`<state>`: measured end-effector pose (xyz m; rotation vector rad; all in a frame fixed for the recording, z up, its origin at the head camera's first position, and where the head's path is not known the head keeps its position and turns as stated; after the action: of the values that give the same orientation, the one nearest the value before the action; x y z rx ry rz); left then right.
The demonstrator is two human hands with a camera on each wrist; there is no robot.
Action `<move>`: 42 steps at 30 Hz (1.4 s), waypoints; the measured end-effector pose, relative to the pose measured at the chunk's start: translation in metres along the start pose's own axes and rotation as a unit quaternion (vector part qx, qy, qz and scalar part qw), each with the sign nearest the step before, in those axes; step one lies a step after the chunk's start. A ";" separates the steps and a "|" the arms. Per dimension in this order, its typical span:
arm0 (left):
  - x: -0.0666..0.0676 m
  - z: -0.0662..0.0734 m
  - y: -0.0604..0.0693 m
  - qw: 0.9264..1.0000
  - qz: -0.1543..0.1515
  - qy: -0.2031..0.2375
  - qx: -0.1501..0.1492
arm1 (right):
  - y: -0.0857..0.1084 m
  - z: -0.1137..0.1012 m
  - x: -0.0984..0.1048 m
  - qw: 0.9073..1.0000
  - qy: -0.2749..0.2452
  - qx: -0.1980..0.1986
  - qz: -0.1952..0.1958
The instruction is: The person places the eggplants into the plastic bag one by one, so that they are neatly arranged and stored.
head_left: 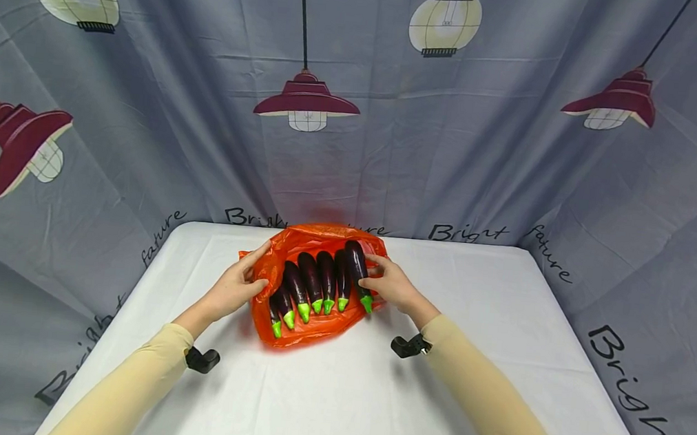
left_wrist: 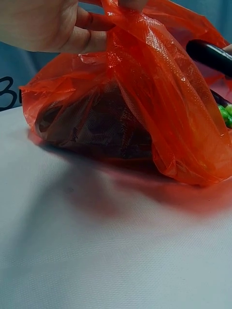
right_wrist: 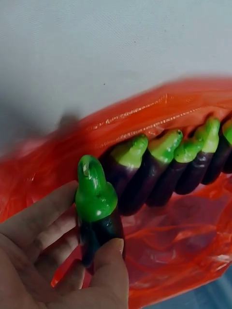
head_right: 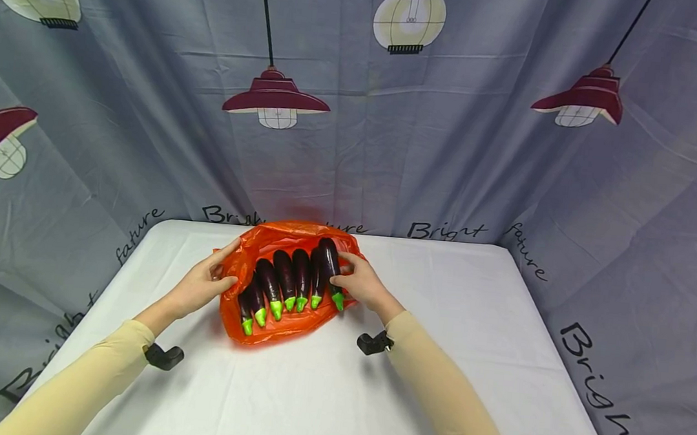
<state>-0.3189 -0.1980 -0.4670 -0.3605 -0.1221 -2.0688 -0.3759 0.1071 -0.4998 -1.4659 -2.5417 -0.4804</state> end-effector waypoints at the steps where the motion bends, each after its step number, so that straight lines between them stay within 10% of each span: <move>1: 0.000 0.000 0.000 1.000 0.001 -0.001 0.001 | -0.002 0.002 0.000 1.000 -0.001 -0.002 0.004; 24: 0.001 0.000 0.001 1.000 0.004 -0.009 0.003 | -0.016 0.010 -0.005 0.983 0.118 -0.035 0.135; 42: 0.002 0.001 0.002 1.000 0.009 -0.024 -0.009 | -0.020 0.025 -0.004 0.974 0.148 -0.092 0.145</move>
<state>-0.3184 -0.2005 -0.4654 -0.4215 -0.1275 -2.0445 -0.3903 0.1033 -0.5281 -1.6504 -2.0603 -0.8324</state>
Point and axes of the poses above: each hand's wrist, its own y-axis away from the middle knuckle, its own x-axis out of the back of the hand, z = x × y, the point moved 8 cm from there along -y, towards the middle knuckle, and after that the axes turned 11 degrees about -z, right-handed, at the moved point
